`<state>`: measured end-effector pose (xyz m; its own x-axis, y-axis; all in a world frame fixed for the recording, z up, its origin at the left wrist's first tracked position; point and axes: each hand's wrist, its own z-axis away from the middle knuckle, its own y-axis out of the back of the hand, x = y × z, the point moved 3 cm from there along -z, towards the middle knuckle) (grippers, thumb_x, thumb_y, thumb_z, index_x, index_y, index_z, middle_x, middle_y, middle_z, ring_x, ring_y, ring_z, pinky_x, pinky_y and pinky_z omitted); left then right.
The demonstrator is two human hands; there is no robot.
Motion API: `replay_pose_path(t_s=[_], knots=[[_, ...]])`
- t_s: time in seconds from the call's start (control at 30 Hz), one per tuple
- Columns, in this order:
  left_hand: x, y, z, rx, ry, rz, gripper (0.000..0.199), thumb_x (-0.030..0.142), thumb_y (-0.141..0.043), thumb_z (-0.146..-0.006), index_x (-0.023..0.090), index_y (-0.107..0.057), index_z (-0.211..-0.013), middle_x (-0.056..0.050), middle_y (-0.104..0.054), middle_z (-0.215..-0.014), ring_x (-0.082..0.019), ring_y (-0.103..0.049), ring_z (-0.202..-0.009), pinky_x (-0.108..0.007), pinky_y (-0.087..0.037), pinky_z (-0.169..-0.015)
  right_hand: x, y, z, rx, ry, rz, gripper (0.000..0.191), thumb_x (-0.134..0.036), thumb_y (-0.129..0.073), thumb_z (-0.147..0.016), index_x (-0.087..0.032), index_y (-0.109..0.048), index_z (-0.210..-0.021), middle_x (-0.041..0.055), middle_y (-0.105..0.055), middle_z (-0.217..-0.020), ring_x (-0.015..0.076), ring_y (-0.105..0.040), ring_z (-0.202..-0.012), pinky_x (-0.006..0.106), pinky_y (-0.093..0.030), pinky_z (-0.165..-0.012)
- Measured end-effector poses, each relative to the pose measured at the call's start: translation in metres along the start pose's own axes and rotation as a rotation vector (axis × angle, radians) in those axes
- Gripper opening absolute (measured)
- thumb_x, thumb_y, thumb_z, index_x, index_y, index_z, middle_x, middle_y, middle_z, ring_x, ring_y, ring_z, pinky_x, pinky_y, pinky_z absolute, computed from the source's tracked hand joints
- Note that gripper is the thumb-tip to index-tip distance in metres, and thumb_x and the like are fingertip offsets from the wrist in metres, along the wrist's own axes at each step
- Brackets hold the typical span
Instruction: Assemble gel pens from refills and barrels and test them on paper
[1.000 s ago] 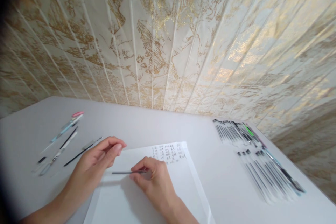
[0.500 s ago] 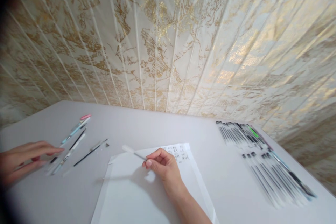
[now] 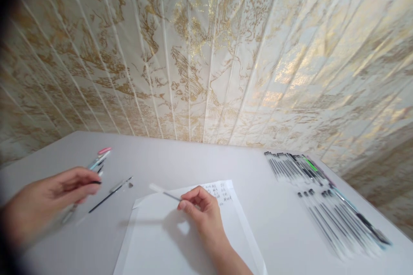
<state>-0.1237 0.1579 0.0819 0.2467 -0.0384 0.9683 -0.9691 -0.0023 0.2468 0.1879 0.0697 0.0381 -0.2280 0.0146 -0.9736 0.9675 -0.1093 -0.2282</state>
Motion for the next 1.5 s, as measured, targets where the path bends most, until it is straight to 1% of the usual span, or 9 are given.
replay_pose_path(t_s=[0.1, 0.13, 0.2, 0.27, 0.43, 0.83, 1.1, 1.23, 1.5], knots=[[0.017, -0.075, 0.018, -0.265, -0.020, 0.116, 0.024, 0.034, -0.082, -0.059, 0.023, -0.069, -0.076, 0.002, -0.066, -0.060, -0.016, -0.058, -0.056, -0.024, -0.046, -0.057, -0.002, 0.005, 0.003, 0.059, 0.090, 0.149, 0.017, -0.034, -0.075, -0.076, -0.021, -0.065, -0.078, -0.0006, -0.064, -0.074, 0.0152, -0.056, -0.074, 0.026, -0.042, -0.072], [0.018, -0.093, 0.022, -0.279, -0.001, 0.178, 0.023, 0.036, -0.079, -0.064, 0.022, -0.069, -0.079, 0.000, -0.069, -0.065, -0.016, -0.058, -0.059, -0.024, -0.047, -0.060, -0.004, 0.007, 0.004, 0.073, 0.123, 0.204, 0.015, -0.033, -0.073, -0.078, -0.021, -0.064, -0.078, -0.0006, -0.063, -0.075, 0.0156, -0.056, -0.076, 0.027, -0.042, -0.074], [0.014, -0.117, 0.027, -0.258, 0.040, 0.280, 0.024, 0.039, -0.074, -0.071, 0.021, -0.068, -0.085, -0.002, -0.071, -0.071, -0.016, -0.059, -0.063, -0.025, -0.047, -0.064, -0.007, 0.009, 0.005, 0.082, 0.181, 0.323, 0.012, -0.032, -0.069, -0.080, -0.021, -0.063, -0.079, -0.0004, -0.062, -0.077, 0.0160, -0.056, -0.077, 0.026, -0.042, -0.074], [0.005, -0.127, 0.029, -0.231, 0.077, 0.332, 0.024, 0.040, -0.073, -0.073, 0.020, -0.067, -0.087, -0.001, -0.071, -0.070, -0.015, -0.059, -0.065, -0.025, -0.047, -0.067, -0.010, 0.009, 0.005, 0.074, 0.229, 0.426, 0.010, -0.030, -0.066, -0.082, -0.021, -0.062, -0.079, 0.0000, -0.062, -0.078, 0.0162, -0.056, -0.076, 0.026, -0.043, -0.072], [-0.006, -0.120, 0.029, -0.193, 0.073, 0.374, 0.022, 0.039, -0.072, -0.075, 0.022, -0.067, -0.087, 0.003, -0.065, -0.064, -0.012, -0.056, -0.066, -0.022, -0.042, -0.067, -0.013, 0.006, 0.005, 0.036, 0.341, 0.519, 0.005, -0.024, -0.060, -0.085, -0.021, -0.060, -0.081, 0.0005, -0.062, -0.080, 0.0160, -0.058, -0.076, 0.026, -0.044, -0.070], [-0.012, -0.117, 0.027, -0.164, 0.048, 0.339, 0.021, 0.038, -0.075, -0.072, 0.022, -0.072, -0.085, 0.002, -0.065, -0.062, -0.014, -0.057, -0.067, -0.024, -0.040, -0.068, -0.016, 0.005, 0.005, 0.040, 0.458, 0.613, 0.006, -0.017, -0.058, -0.086, -0.022, -0.058, -0.082, 0.0004, -0.063, -0.080, 0.0153, -0.060, -0.074, 0.025, -0.046, -0.068], [-0.012, -0.116, 0.026, -0.148, 0.061, 0.343, 0.020, 0.038, -0.076, -0.069, 0.022, -0.074, -0.081, 0.001, -0.066, -0.062, -0.014, -0.055, -0.066, -0.024, -0.037, -0.061, -0.024, 0.002, 0.009, 0.009, 0.694, 0.769, 0.017, -0.007, -0.053, -0.087, -0.023, -0.055, -0.087, 0.0015, -0.064, -0.083, 0.0160, -0.059, -0.077, 0.027, -0.046, -0.068], [-0.014, -0.115, 0.026, -0.152, 0.101, 0.316, 0.026, 0.042, -0.076, -0.069, 0.020, -0.074, -0.084, 0.000, -0.065, -0.063, -0.016, -0.054, -0.066, -0.025, -0.034, -0.057, -0.025, 0.000, 0.011, 0.005, 0.694, 0.797, 0.017, -0.007, -0.052, -0.087, -0.023, -0.054, -0.084, 0.0020, -0.064, -0.082, 0.0163, -0.059, -0.074, 0.027, -0.047, -0.067], [-0.014, -0.117, 0.028, -0.189, 0.137, 0.313, 0.031, 0.049, -0.074, -0.070, 0.020, -0.071, -0.081, 0.003, -0.058, -0.058, -0.015, -0.048, -0.062, -0.026, -0.035, -0.061, -0.027, -0.003, 0.011, 0.015, 0.688, 0.856, 0.017, -0.008, -0.050, -0.088, -0.024, -0.054, -0.084, 0.0031, -0.065, -0.081, 0.0175, -0.060, -0.074, 0.029, -0.047, -0.067]])
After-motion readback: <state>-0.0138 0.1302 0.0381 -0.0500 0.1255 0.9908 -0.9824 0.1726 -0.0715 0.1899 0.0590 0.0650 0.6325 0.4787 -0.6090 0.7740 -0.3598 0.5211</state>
